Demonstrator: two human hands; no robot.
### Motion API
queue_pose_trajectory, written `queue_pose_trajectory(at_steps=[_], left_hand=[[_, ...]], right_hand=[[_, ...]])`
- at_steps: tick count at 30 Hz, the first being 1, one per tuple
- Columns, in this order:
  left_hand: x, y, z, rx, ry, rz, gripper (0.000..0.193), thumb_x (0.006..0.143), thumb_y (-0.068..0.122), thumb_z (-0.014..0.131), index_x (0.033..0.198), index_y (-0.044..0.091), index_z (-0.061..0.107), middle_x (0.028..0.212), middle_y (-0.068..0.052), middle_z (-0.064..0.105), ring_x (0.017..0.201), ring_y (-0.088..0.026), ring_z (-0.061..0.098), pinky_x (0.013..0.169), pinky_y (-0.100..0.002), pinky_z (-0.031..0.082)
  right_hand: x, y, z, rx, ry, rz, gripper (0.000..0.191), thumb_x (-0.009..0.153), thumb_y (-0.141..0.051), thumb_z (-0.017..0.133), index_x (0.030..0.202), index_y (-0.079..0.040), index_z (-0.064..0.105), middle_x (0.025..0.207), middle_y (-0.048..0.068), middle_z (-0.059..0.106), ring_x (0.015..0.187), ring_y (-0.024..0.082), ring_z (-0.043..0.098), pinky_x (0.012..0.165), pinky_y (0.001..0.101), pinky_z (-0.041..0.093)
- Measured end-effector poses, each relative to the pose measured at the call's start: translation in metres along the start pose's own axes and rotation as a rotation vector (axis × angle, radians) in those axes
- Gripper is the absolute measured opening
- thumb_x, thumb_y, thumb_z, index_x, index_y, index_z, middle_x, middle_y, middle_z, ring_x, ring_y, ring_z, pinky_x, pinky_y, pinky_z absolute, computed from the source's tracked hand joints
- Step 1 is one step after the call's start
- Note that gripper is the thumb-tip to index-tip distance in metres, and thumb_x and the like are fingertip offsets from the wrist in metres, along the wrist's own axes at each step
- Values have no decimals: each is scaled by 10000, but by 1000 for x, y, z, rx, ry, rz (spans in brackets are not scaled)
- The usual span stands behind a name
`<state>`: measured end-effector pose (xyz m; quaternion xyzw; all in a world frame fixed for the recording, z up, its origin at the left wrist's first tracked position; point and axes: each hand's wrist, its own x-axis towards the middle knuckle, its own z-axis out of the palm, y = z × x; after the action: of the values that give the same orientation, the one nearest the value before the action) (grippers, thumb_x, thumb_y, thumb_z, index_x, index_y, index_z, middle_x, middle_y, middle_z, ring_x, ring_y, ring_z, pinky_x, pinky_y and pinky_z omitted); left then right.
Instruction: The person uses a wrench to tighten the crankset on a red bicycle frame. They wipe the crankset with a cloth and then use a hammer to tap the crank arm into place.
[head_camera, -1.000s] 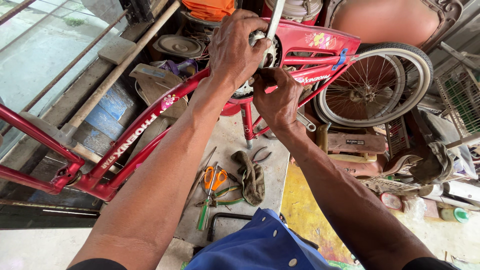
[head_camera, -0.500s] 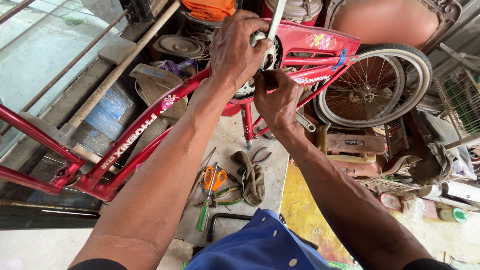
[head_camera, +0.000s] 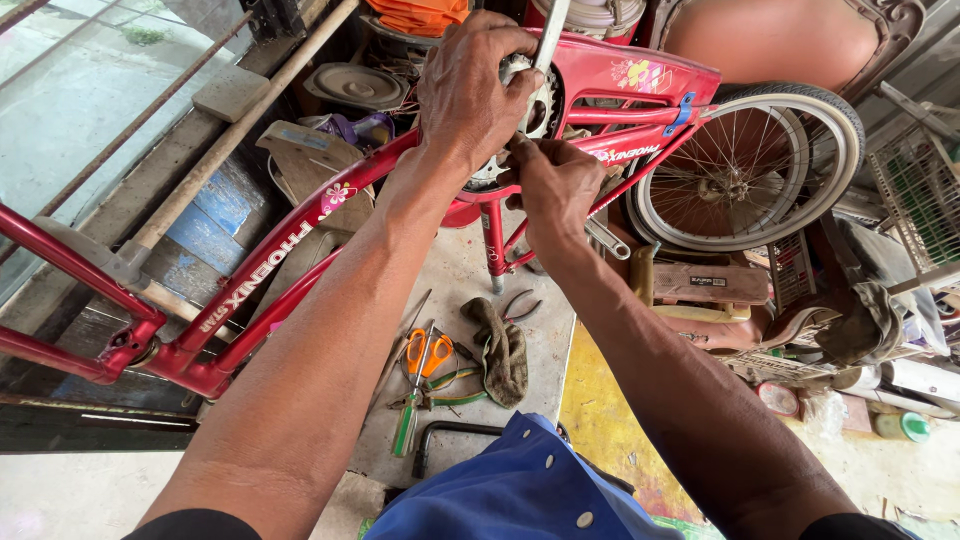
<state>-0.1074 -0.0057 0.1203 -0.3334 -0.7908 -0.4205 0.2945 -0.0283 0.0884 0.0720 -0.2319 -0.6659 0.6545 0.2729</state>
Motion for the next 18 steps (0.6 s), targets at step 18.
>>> queue_pose_trajectory(at_steps=[18], left_hand=[[-2,-3,2,0,27,22,231,823,234,867,1034,177,791,1152,9,686,1112,-248,609,983,-445,472]], right_hand=[[-5,16,-11,-302,14,-684,148,877,-95,774,970,20,765,845,118,798,761,150,788,735,296,615]])
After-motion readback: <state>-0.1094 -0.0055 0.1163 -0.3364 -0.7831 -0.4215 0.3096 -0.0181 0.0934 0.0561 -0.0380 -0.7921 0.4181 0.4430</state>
